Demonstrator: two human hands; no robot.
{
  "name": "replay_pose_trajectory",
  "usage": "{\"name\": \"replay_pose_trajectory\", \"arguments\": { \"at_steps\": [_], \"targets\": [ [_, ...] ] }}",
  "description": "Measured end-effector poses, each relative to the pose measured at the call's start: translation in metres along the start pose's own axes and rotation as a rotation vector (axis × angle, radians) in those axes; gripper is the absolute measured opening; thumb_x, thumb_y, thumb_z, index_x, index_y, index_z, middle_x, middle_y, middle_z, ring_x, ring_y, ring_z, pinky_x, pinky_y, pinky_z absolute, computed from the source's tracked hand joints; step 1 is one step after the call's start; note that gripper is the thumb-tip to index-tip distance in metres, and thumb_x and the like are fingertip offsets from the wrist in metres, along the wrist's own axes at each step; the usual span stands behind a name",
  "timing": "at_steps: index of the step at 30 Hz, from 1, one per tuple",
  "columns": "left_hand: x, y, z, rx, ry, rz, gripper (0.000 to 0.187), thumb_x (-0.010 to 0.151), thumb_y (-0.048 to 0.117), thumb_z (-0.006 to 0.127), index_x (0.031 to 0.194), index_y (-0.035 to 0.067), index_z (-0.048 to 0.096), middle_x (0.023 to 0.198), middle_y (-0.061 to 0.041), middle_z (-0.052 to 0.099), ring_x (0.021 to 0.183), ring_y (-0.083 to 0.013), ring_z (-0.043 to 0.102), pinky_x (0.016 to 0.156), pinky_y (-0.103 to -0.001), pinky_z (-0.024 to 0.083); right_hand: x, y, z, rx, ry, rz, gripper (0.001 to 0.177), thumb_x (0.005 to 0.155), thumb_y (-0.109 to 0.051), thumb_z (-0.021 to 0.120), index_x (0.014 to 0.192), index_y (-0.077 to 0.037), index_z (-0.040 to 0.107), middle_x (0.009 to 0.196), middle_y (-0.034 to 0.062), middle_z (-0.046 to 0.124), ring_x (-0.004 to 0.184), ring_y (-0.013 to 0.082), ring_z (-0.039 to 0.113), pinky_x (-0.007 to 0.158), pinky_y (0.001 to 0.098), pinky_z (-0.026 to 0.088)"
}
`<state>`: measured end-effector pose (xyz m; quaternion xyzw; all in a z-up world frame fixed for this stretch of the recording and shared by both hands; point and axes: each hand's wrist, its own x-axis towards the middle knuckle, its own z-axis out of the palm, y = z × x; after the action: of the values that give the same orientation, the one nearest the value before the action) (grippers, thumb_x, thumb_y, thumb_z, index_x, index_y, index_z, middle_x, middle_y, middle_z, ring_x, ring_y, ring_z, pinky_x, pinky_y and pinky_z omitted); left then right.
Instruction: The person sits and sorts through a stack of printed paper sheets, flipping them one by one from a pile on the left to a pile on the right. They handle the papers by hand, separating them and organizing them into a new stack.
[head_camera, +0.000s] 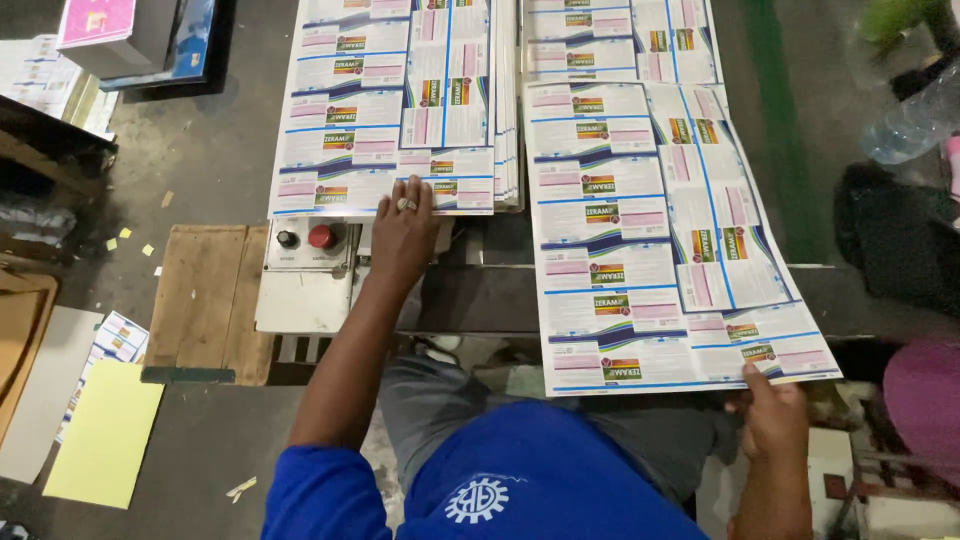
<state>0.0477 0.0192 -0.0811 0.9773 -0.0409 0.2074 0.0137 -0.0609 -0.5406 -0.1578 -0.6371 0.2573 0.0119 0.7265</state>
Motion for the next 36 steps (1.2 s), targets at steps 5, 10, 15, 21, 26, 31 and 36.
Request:
{"name": "replay_pose_trajectory", "arguments": {
  "at_steps": [5, 10, 15, 21, 26, 31, 36],
  "targets": [
    [-0.002, -0.014, -0.018, -0.049, 0.113, 0.046, 0.024, 0.098, 0.014, 0.064, 0.119, 0.002, 0.063, 0.107, -0.018, 0.071, 0.097, -0.0380, 0.070, 0.080, -0.048, 0.056, 0.004, 0.020, -0.017, -0.105, 0.055, 0.033, 0.019, 0.103, -0.015, 0.062, 0.120, -0.006, 0.063, 0.100, 0.0057, 0.069, 0.077, 0.0161, 0.062, 0.055, 0.0319, 0.047],
    [0.003, 0.013, -0.075, -0.143, 0.316, 0.037, 0.007, 0.099, 0.010, 0.065, 0.105, 0.006, 0.066, 0.075, -0.011, 0.068, 0.065, -0.0329, 0.068, 0.056, -0.045, 0.053, 0.010, 0.041, -0.025, -0.140, -0.012, -0.009, 0.021, 0.104, -0.017, 0.063, 0.121, -0.004, 0.064, 0.099, 0.0068, 0.067, 0.076, 0.0169, 0.060, 0.055, 0.0324, 0.046],
    [-0.013, 0.031, -0.082, -0.179, 0.218, 0.008, 0.004, 0.096, 0.010, 0.066, 0.093, 0.009, 0.063, 0.072, -0.012, 0.066, 0.066, -0.0343, 0.068, 0.057, -0.048, 0.052, 0.028, 0.042, -0.002, -0.217, -0.051, 0.005, 0.022, 0.102, -0.018, 0.063, 0.118, -0.004, 0.065, 0.098, 0.0082, 0.070, 0.074, 0.0175, 0.064, 0.053, 0.0318, 0.048],
    [-0.019, 0.044, -0.077, -0.222, 0.181, 0.006, 0.005, 0.095, 0.011, 0.066, 0.092, 0.010, 0.062, 0.074, -0.012, 0.068, 0.067, -0.0349, 0.068, 0.056, -0.049, 0.052, 0.082, 0.016, 0.051, -0.148, -0.129, -0.034, 0.026, 0.104, -0.018, 0.060, 0.125, -0.004, 0.062, 0.100, 0.0074, 0.072, 0.073, 0.0188, 0.069, 0.051, 0.0298, 0.045],
    [-0.026, 0.050, -0.086, -0.269, 0.210, 0.017, 0.002, 0.095, 0.011, 0.065, 0.096, 0.009, 0.064, 0.082, -0.013, 0.070, 0.072, -0.0347, 0.070, 0.060, -0.048, 0.053, 0.076, -0.017, 0.072, -0.112, -0.179, -0.046, 0.035, 0.105, -0.019, 0.057, 0.136, -0.003, 0.055, 0.104, 0.0092, 0.073, 0.076, 0.0189, 0.072, 0.052, 0.0287, 0.046],
    [-0.038, 0.070, -0.103, -0.381, 0.264, 0.093, 0.015, 0.096, 0.011, 0.069, 0.110, 0.004, 0.070, 0.094, -0.015, 0.074, 0.073, -0.0327, 0.070, 0.062, -0.045, 0.055, 0.048, -0.004, 0.063, -0.125, -0.173, -0.012, 0.050, 0.105, -0.020, 0.055, 0.152, -0.007, 0.045, 0.109, 0.0145, 0.074, 0.079, 0.0180, 0.072, 0.054, 0.0271, 0.046],
    [-0.042, 0.129, -0.092, -0.560, 0.120, 0.296, 0.015, 0.096, 0.016, 0.071, 0.107, 0.005, 0.070, 0.102, -0.013, 0.075, 0.076, -0.0317, 0.072, 0.063, -0.044, 0.056, 0.006, 0.003, 0.097, -0.197, -0.283, 0.016, 0.049, 0.104, -0.021, 0.057, 0.150, -0.003, 0.054, 0.113, 0.0175, 0.076, 0.082, 0.0208, 0.072, 0.056, 0.0282, 0.048]
  ]
}}
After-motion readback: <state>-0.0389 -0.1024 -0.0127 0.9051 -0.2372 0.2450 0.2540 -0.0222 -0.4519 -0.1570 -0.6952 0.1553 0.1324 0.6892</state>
